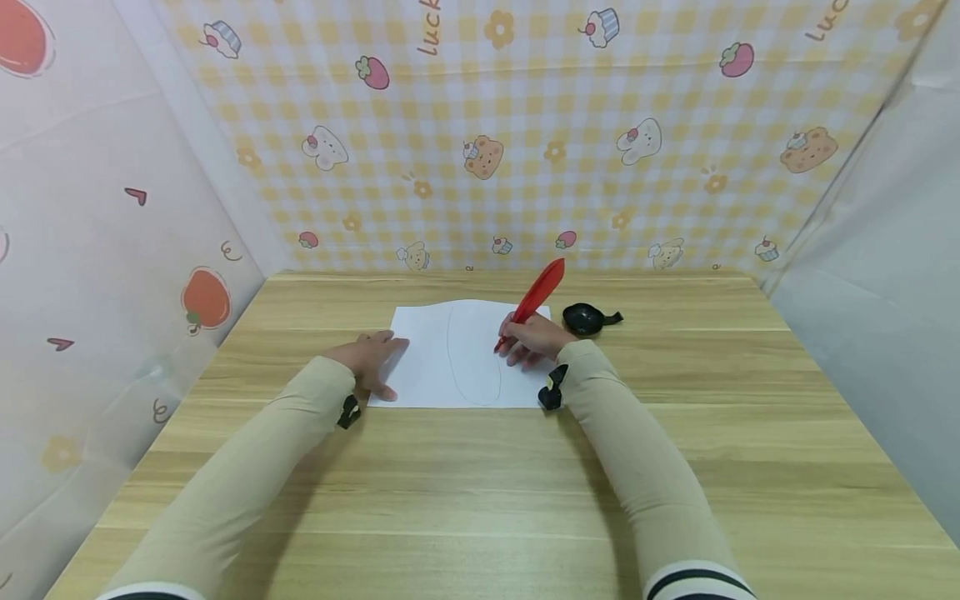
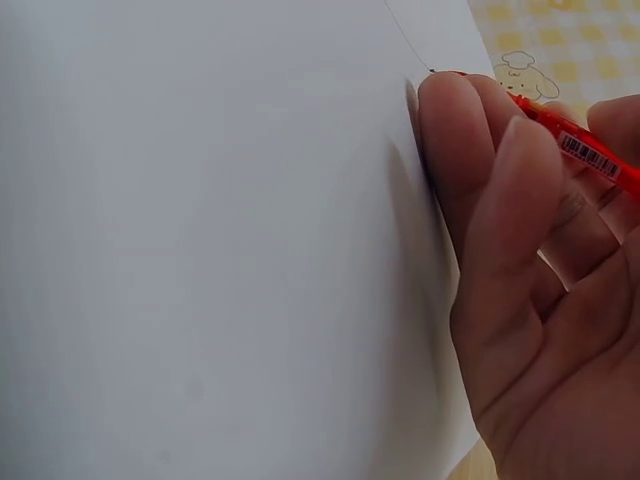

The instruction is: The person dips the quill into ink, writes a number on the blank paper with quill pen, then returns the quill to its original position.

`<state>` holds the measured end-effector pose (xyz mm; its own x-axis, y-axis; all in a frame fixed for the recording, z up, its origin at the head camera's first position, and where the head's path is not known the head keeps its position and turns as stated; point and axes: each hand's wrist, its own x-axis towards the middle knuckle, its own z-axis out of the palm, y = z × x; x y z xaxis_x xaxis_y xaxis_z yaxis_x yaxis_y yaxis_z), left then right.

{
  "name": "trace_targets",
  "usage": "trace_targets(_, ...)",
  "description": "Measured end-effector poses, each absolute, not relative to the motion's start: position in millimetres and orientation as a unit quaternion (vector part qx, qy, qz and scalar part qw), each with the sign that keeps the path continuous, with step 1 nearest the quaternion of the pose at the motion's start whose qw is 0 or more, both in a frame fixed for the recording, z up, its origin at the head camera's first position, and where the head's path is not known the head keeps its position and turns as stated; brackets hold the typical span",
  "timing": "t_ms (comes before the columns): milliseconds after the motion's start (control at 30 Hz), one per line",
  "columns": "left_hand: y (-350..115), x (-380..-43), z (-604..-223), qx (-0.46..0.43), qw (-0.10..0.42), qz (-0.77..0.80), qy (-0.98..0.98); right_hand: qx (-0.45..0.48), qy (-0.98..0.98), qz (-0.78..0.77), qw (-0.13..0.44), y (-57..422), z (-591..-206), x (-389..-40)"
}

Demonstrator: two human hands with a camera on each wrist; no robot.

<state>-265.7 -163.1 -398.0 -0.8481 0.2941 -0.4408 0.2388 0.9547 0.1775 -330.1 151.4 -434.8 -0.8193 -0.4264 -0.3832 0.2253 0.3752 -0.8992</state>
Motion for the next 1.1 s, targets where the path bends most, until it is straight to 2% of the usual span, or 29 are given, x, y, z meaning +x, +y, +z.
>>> trace_targets(1100, -155.7, -270.9, -396.8, 0.143, 0.265, 0.044, 0.952, -0.064, 0.78, -0.555, 0.283, 145.4, -437.2, -334.1)
